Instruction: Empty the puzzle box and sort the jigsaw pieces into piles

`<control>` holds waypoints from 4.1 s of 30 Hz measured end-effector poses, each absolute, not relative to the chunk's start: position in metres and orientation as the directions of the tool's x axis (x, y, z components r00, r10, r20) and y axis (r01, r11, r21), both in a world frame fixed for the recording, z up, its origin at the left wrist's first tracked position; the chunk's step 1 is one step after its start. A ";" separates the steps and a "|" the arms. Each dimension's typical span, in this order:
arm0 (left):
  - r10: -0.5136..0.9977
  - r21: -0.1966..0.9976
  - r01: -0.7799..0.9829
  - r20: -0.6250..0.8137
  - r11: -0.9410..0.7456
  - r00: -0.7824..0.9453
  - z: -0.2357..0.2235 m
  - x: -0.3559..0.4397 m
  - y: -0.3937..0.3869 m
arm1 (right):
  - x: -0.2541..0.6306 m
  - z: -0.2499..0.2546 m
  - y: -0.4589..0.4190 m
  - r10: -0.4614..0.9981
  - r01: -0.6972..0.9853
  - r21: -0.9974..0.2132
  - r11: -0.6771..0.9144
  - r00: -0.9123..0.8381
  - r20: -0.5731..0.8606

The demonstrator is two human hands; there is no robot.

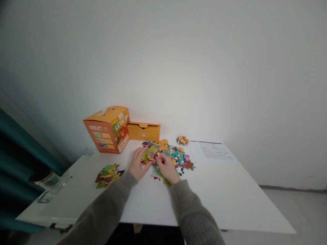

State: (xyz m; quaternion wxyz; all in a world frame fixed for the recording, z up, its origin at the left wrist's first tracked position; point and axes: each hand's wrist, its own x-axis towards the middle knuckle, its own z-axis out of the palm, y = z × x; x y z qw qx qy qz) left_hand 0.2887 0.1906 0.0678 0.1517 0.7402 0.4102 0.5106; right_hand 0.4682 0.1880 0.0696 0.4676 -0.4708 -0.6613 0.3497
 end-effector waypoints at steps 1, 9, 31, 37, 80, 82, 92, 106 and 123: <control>0.731 0.556 0.516 0.642 -0.652 0.232 0.071 0.287 0.188 | 0.468 0.070 0.188 0.940 0.309 -0.889 0.338 -0.151 0.305; 0.708 0.348 0.633 0.500 -0.692 0.499 0.109 0.231 0.179 | 0.464 0.074 0.178 0.904 0.246 -0.907 0.342 -0.349 0.246; 0.810 0.194 0.792 0.249 -0.579 0.531 0.104 0.180 0.185 | 0.475 0.070 0.190 0.925 0.462 -0.806 0.370 -0.101 0.366; 0.861 0.157 0.847 0.116 -0.508 0.495 0.091 0.233 0.233 | 0.478 0.067 0.190 0.917 0.504 -0.773 0.387 -0.118 0.382; 0.958 0.958 -0.278 0.018 0.065 0.285 0.069 0.308 0.203 | 0.472 0.080 0.183 0.981 0.002 -0.987 0.159 -0.116 0.158; 0.969 0.958 -0.286 0.039 0.033 0.244 0.068 0.307 0.202 | 0.472 0.081 0.184 0.984 -0.067 -0.986 0.154 -0.075 0.159; 0.976 0.984 -0.153 0.123 -0.095 0.181 0.068 0.306 0.199 | 0.477 0.076 0.184 0.989 -0.096 -0.988 0.118 -0.076 0.126; 0.974 0.970 -0.239 0.016 0.039 0.224 0.065 0.309 0.201 | 0.488 0.075 0.188 0.974 0.130 -0.967 0.220 -0.081 0.211; 0.982 0.990 -0.112 0.104 -0.087 0.159 0.071 0.308 0.197 | 0.578 0.074 0.314 0.824 -0.301 -0.943 -0.141 0.492 -0.280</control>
